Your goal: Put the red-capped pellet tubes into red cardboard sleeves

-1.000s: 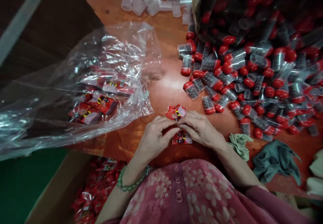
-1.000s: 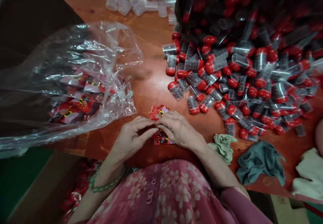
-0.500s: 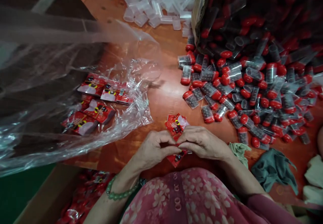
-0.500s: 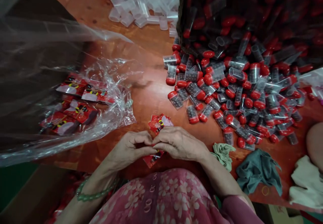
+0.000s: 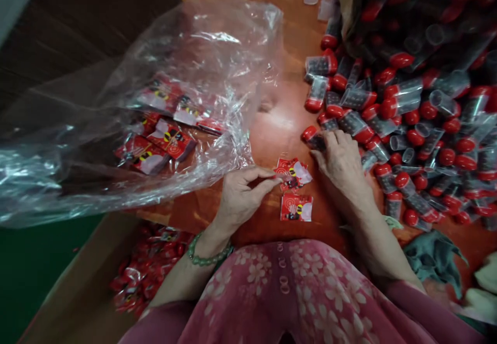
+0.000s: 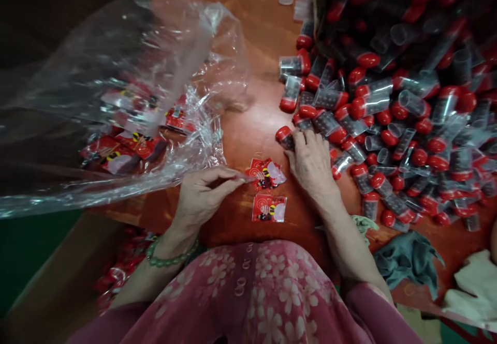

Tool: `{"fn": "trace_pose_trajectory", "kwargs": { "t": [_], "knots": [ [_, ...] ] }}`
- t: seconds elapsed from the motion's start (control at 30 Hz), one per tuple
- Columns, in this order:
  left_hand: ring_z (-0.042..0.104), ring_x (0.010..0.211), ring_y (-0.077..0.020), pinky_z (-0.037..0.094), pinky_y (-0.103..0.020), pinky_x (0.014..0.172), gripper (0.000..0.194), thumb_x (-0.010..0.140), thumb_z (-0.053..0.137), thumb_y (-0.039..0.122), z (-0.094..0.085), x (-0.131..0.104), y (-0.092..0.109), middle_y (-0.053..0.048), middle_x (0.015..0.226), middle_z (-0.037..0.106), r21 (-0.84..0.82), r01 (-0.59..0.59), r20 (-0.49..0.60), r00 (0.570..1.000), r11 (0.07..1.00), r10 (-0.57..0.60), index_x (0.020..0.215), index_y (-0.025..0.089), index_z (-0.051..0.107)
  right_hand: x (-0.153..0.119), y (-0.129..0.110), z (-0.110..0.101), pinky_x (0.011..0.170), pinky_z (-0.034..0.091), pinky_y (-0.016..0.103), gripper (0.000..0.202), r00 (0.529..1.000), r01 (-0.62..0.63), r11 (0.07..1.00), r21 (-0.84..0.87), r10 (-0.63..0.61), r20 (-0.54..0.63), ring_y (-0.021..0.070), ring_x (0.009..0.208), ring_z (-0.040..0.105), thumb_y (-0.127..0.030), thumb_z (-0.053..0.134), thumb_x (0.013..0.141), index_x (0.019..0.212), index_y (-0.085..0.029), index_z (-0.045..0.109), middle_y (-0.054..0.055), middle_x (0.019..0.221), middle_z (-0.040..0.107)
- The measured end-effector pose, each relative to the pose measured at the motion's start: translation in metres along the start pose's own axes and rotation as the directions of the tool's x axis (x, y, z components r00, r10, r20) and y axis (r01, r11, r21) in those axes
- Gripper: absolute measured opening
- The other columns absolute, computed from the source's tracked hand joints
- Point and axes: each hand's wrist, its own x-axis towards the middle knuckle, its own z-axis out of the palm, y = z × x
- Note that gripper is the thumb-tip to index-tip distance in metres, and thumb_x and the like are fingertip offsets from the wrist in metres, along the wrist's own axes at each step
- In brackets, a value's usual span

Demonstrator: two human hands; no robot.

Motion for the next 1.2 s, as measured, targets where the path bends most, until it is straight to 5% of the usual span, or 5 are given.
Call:
{"fn": "trace_pose_trajectory", "kwargs": {
  "t": [0.27, 0.43, 0.63, 0.97, 1.2],
  "knots": [
    [0.072, 0.067, -0.0129, 0.059, -0.025, 0.068, 0.012, 0.068, 0.085, 0.015, 0.002, -0.013, 0.000, -0.001, 0.074, 0.078, 0.008, -0.083, -0.158, 0.984, 0.997, 0.083, 0.071, 0.018, 0.073, -0.003, 0.008, 0.003, 0.086, 0.047, 0.055, 0.033, 0.994, 0.029, 0.987, 0.158, -0.012, -0.109, 0.0333, 0.097, 0.061, -0.027, 0.044, 0.098, 0.123, -0.011, 0.059, 0.018, 0.105, 0.067],
    [0.070, 0.064, -0.0127, 0.057, -0.025, 0.064, 0.014, 0.069, 0.086, 0.023, -0.001, -0.019, 0.003, -0.001, 0.074, 0.077, 0.062, -0.070, -0.129, 0.989, 0.996, 0.078, 0.075, 0.017, 0.075, -0.032, -0.006, -0.041, 0.083, 0.053, 0.037, 0.027, 0.981, 0.186, 0.752, 0.633, -0.172, -0.084, 0.0206, 0.092, 0.065, -0.033, 0.052, 0.100, 0.123, -0.022, 0.060, 0.007, 0.105, 0.069],
    [0.068, 0.065, -0.0120, 0.055, -0.024, 0.064, 0.011, 0.073, 0.084, 0.023, -0.004, -0.024, 0.015, -0.001, 0.075, 0.078, 0.180, -0.200, -0.062, 0.975, 0.963, 0.214, 0.076, 0.018, 0.075, -0.043, -0.019, -0.068, 0.082, 0.053, 0.035, 0.027, 0.910, 0.316, 0.612, 0.725, -0.412, -0.049, 0.0198, 0.094, 0.067, -0.029, 0.052, 0.100, 0.124, -0.024, 0.064, 0.007, 0.105, 0.071],
    [0.066, 0.066, -0.0130, 0.053, -0.026, 0.065, 0.005, 0.080, 0.077, 0.020, -0.007, -0.029, 0.008, -0.002, 0.073, 0.075, 0.313, -0.328, 0.082, 0.944, 0.891, 0.319, 0.078, 0.017, 0.074, -0.036, -0.017, -0.076, 0.076, 0.053, 0.033, 0.030, 0.820, 0.356, 0.752, 0.555, -0.536, 0.200, 0.0195, 0.088, 0.066, -0.032, 0.049, 0.101, 0.125, -0.027, 0.067, 0.006, 0.100, 0.069],
    [0.066, 0.065, -0.0134, 0.051, -0.024, 0.062, 0.013, 0.081, 0.079, 0.027, -0.006, -0.029, -0.004, -0.003, 0.072, 0.074, 0.315, -0.334, 0.192, 0.939, 0.888, 0.284, 0.079, 0.016, 0.073, -0.022, -0.016, -0.069, 0.071, 0.052, 0.030, 0.028, 0.735, 0.326, 0.723, 0.609, -0.599, 0.318, 0.0183, 0.080, 0.068, -0.030, 0.052, 0.099, 0.119, -0.026, 0.071, 0.004, 0.095, 0.073]
  ]
}}
